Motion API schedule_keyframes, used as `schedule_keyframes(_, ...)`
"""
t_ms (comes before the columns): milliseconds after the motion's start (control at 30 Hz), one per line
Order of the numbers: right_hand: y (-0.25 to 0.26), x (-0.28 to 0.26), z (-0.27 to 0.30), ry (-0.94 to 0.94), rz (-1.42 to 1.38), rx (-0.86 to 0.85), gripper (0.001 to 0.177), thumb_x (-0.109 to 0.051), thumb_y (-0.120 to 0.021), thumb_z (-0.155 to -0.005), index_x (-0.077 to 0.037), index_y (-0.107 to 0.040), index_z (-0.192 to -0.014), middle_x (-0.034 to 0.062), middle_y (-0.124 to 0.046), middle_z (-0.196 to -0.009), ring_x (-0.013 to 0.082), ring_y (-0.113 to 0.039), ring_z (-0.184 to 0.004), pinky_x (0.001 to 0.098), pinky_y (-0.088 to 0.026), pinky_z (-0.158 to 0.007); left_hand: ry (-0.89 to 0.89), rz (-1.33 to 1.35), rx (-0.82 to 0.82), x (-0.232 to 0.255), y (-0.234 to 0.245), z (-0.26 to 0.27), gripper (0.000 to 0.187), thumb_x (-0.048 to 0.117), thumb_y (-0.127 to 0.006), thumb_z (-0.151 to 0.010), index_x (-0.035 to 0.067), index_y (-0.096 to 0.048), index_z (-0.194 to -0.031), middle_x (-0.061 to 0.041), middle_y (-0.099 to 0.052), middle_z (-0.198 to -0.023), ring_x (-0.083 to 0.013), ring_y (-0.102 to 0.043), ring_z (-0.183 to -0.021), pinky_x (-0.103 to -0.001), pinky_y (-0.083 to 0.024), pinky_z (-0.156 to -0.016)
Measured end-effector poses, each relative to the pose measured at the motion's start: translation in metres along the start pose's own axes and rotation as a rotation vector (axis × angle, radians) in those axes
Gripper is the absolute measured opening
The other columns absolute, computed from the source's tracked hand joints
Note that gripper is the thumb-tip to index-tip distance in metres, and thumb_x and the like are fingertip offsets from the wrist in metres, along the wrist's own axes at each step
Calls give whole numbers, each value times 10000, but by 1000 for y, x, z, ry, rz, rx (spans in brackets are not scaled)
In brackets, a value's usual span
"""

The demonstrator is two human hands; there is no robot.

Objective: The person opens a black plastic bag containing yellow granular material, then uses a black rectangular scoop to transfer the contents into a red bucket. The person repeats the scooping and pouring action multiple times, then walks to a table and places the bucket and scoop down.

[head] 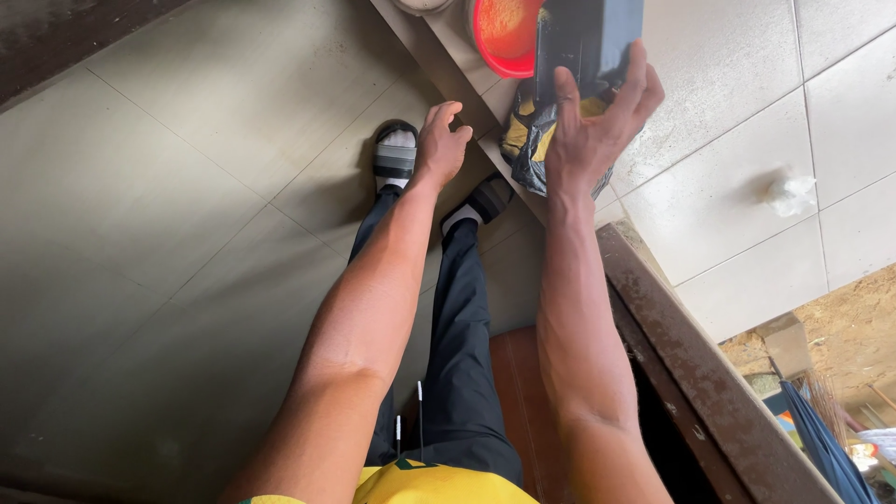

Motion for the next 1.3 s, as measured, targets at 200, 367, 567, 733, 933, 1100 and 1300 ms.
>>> schedule_keyframes(200, 21, 44, 23, -328, -495, 64, 781, -433, -753, -1039, -56, -334, -1580, 176, -519, -1395, 265, -614, -1263, 416, -594, -1063, -11, -52, -1, -19, -18, -1, 493, 160, -645, -889, 40, -585, -1362, -87, -557, -1440, -251, -547, -1349, -349, -436, -1127)
schedule_keyframes(367, 53, 69, 48, -440, -350, 225, 745, -377, -735, -1034, -23, -331, -1550, 161, -513, -1380, 252, -603, -1241, 395, -583, -1000, -5, -92, -39, -21, -35, 0, 511, 174, -670, -864, 42, -594, -1352, -97, -551, -1441, -270, -557, -1326, -359, -446, -1111)
schedule_keyframes(567, 74, 102, 74, -417, -58, 229, 706, -328, -829, -988, -38, -454, -1511, 127, -491, -1349, 240, -603, -1188, 382, -574, -911, -31, -82, -110, -12, -62, 5, 598, 324, -716, -880, 44, -581, -1390, -118, -531, -1479, -288, -545, -1358, -373, -449, -1125)
schedule_keyframes(733, 63, 132, 92, -393, 145, 27, 729, -321, -877, -942, -81, -484, -1507, 125, -495, -1344, 242, -598, -1185, 376, -574, -959, 27, -42, -240, 5, -89, 16, 918, 572, -800, -807, 16, -485, -1466, -154, -450, -1528, -302, -457, -1428, -393, -406, -1158)
schedule_keyframes(933, 54, 141, 87, -331, 189, -74, 794, -236, -929, -880, -55, -464, -1498, 169, -452, -1393, 332, -531, -1286, 397, -497, -1074, 13, -42, -227, 8, -109, 22, 1202, 623, -852, -710, -4, -279, -1560, -204, -294, -1605, -329, -307, -1493, -408, -340, -1191)
schedule_keyframes(1100, 47, 147, 78, -199, 261, -143, 831, -172, -953, -843, -107, -461, -1509, 176, -424, -1407, 350, -464, -1324, 443, -455, -1091, 105, 121, -151, -3, -122, 17, 1253, 593, -832, -746, -7, -149, -1609, -229, -189, -1664, -335, -218, -1541, -411, -277, -1227)
schedule_keyframes(1300, 32, 160, 80, -216, 252, -173, 831, -177, -932, -845, -131, -438, -1511, 182, -419, -1417, 371, -460, -1336, 458, -477, -1084, 72, 125, -107, -41, -154, -13, 1001, 396, -747, -873, -13, -210, -1612, -232, -183, -1687, -348, -180, -1571, -411, -246, -1246)
Point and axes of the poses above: each hand's wrist, its own z-axis away from the middle knuckle, its own y-axis out of the back of the hand, x = y × z, the point moved 2 cm from there along -z, towards the middle knuckle
